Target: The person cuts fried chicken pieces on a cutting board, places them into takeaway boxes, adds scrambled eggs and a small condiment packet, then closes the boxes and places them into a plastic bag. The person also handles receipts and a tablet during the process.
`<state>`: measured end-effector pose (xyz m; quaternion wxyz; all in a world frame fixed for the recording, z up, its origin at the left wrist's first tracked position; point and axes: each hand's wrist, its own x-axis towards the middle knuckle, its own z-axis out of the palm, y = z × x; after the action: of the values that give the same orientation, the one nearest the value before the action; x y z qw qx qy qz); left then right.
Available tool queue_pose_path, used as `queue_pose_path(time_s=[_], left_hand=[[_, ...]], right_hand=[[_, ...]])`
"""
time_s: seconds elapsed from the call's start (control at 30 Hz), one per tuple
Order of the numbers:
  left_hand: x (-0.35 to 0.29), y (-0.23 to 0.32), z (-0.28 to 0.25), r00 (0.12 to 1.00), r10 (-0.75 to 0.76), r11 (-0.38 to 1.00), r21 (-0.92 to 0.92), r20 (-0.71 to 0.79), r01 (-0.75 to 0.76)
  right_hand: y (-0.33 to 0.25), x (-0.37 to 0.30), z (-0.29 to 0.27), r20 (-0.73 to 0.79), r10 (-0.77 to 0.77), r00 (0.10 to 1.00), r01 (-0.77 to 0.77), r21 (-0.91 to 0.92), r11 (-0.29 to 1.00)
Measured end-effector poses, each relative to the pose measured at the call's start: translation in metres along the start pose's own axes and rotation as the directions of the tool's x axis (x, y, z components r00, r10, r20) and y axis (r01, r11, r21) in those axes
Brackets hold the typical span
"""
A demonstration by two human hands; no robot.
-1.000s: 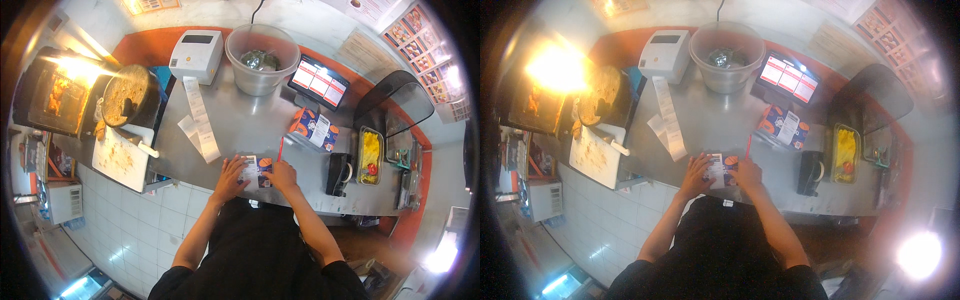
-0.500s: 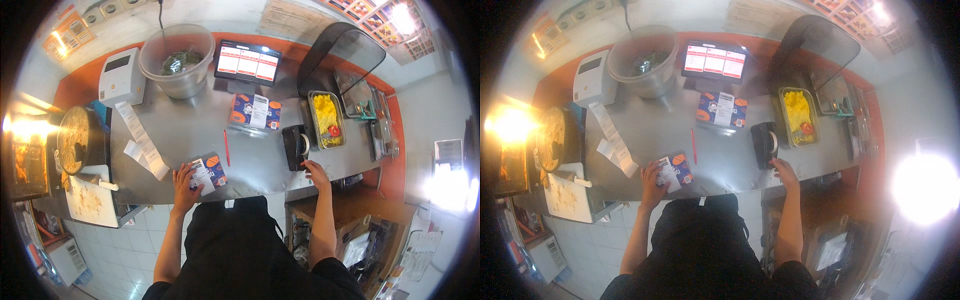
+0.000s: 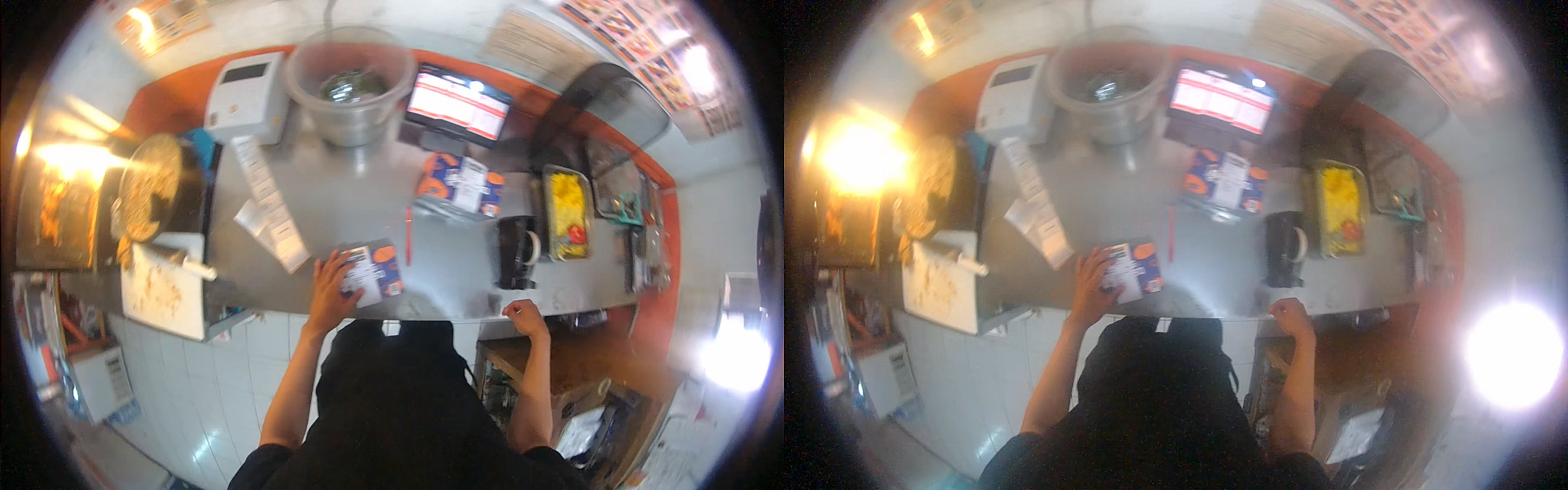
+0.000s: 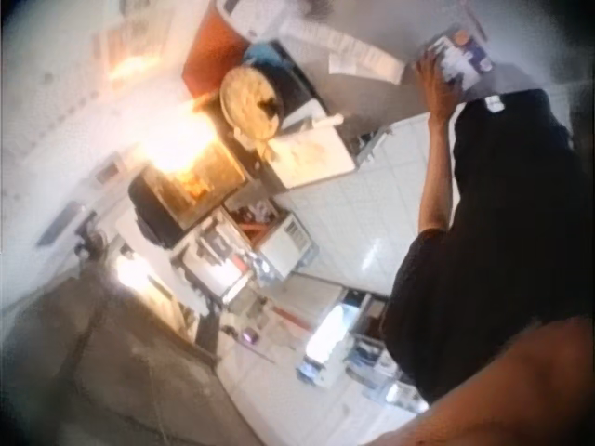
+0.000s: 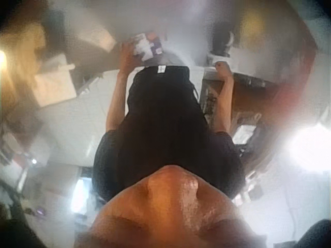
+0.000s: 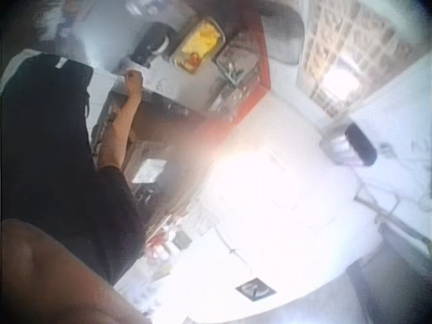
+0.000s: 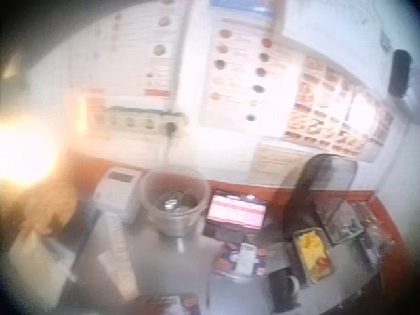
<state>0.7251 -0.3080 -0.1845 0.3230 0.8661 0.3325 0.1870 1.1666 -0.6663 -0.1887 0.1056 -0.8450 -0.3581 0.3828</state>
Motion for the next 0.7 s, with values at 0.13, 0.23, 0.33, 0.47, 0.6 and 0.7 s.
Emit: queue_pose_path(time_s=[0.13,0.23,0.33,0.47,0.6,0.7], left_hand=[[-0.001,0.005,-0.013,0.999,-0.030,0.999,-0.041,0.034,0.031],[0.002,0.010,-0.020,0.998,-0.037,0.997,-0.071,0.056,0.041],[-0.002,0.004,-0.015,0.999,-0.016,0.998,-0.052,0.047,0.018],[0.000,0.006,-0.019,0.997,-0.055,0.996,-0.071,0.052,0.058],[0.004,0.010,-0.021,0.997,-0.041,0.994,-0.098,0.061,0.047],[0.000,0.005,-0.022,0.996,-0.050,0.997,-0.048,0.068,0.053]], right_hand=[[-0.202,0.015,0.015,0.139,-0.312,0.940,0.300,0.102,0.948],[-0.322,0.034,0.066,0.211,-0.496,0.842,0.488,0.093,0.868],[-0.377,0.055,0.129,0.229,-0.489,0.841,0.530,-0.170,0.831],[-0.406,0.072,0.125,0.277,-0.396,0.876,0.481,-0.418,0.771],[-0.365,0.095,0.096,0.145,-0.458,0.877,0.473,-0.428,0.770],[-0.390,0.115,0.008,0.354,-0.259,0.898,0.331,-0.158,0.930]])
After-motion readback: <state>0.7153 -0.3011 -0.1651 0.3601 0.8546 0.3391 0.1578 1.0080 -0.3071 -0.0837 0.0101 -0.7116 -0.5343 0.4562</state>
